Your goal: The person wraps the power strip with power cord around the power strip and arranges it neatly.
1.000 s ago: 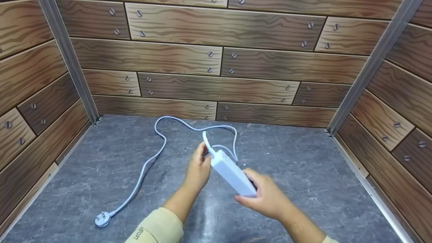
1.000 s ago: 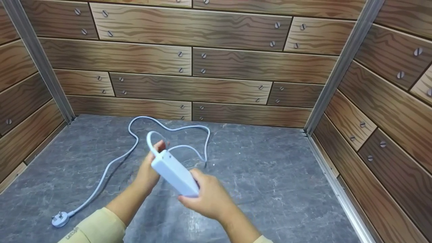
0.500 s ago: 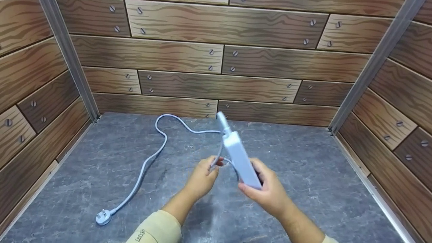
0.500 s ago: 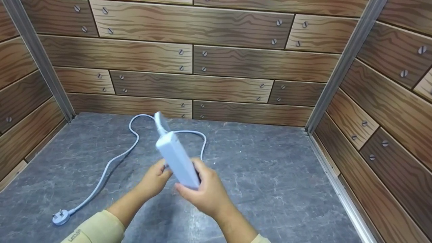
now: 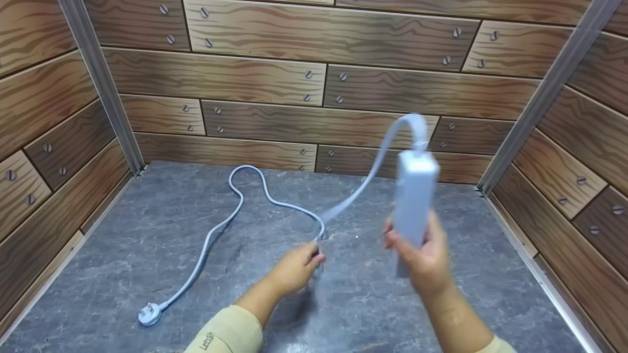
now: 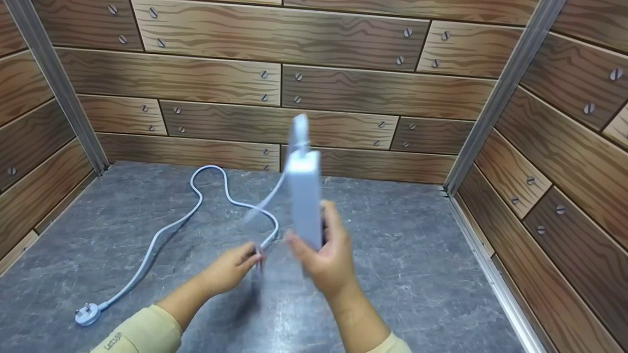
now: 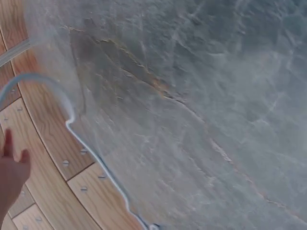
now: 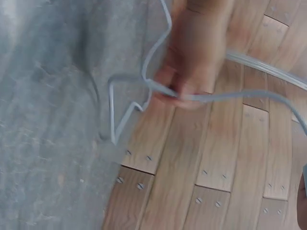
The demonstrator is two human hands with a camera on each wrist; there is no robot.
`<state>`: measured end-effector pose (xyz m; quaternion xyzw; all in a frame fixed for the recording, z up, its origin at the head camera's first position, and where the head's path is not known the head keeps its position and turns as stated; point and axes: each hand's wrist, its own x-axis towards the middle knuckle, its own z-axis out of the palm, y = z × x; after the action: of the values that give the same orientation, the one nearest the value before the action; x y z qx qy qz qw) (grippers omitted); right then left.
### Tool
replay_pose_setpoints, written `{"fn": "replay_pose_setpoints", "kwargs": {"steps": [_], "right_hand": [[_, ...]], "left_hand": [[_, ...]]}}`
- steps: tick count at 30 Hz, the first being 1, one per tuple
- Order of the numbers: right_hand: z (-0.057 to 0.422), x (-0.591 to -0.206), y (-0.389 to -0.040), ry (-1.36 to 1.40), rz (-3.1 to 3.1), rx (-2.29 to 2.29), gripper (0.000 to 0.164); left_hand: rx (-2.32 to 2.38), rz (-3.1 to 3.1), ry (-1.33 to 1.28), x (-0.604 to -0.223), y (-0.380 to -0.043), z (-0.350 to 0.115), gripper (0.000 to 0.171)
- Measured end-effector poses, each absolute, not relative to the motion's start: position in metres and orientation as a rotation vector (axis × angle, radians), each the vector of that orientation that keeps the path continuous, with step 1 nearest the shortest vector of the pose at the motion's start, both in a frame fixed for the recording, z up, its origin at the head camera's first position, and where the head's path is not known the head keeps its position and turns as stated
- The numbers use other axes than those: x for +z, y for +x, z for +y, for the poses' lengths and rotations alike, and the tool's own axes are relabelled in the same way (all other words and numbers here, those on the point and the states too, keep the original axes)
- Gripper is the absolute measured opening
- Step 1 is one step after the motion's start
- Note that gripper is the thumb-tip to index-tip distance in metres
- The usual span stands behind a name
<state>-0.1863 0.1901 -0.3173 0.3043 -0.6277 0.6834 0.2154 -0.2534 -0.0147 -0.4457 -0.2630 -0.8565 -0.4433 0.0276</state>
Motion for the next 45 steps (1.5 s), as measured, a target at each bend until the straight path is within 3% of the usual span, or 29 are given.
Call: {"fn": "replay_pose_setpoints", "kwargs": {"steps": [10,14,23,35,45], "right_hand": [[0.203,-0.313,-0.2,0.413,-1.897,1.771,0.027],[0.205,-0.317,-0.205,0.285,-2.0,1.611,0.031],[0.216,-0.324,-0.219,0.052,-2.329,1.071,0.055],[0.247,-0.362,-0.243,0.212,-2.42,0.183,0.057],[0.257,-0.384,-0.247,0.356,-2.47,-0.195,0.053]], "left_hand": [[-1.638,-2.696,-0.664,-0.45,-0.248,-0.019,0.013],[-1.404,-2.702,-0.705,-0.448,-0.244,-0.02,0.011],[-0.582,-2.687,-0.853,-0.436,-0.233,-0.023,0.019],[-0.412,-2.221,-1.236,-0.422,-0.225,-0.035,0.018],[-0.48,-2.056,-1.251,-0.406,-0.224,-0.035,0.027]]}}
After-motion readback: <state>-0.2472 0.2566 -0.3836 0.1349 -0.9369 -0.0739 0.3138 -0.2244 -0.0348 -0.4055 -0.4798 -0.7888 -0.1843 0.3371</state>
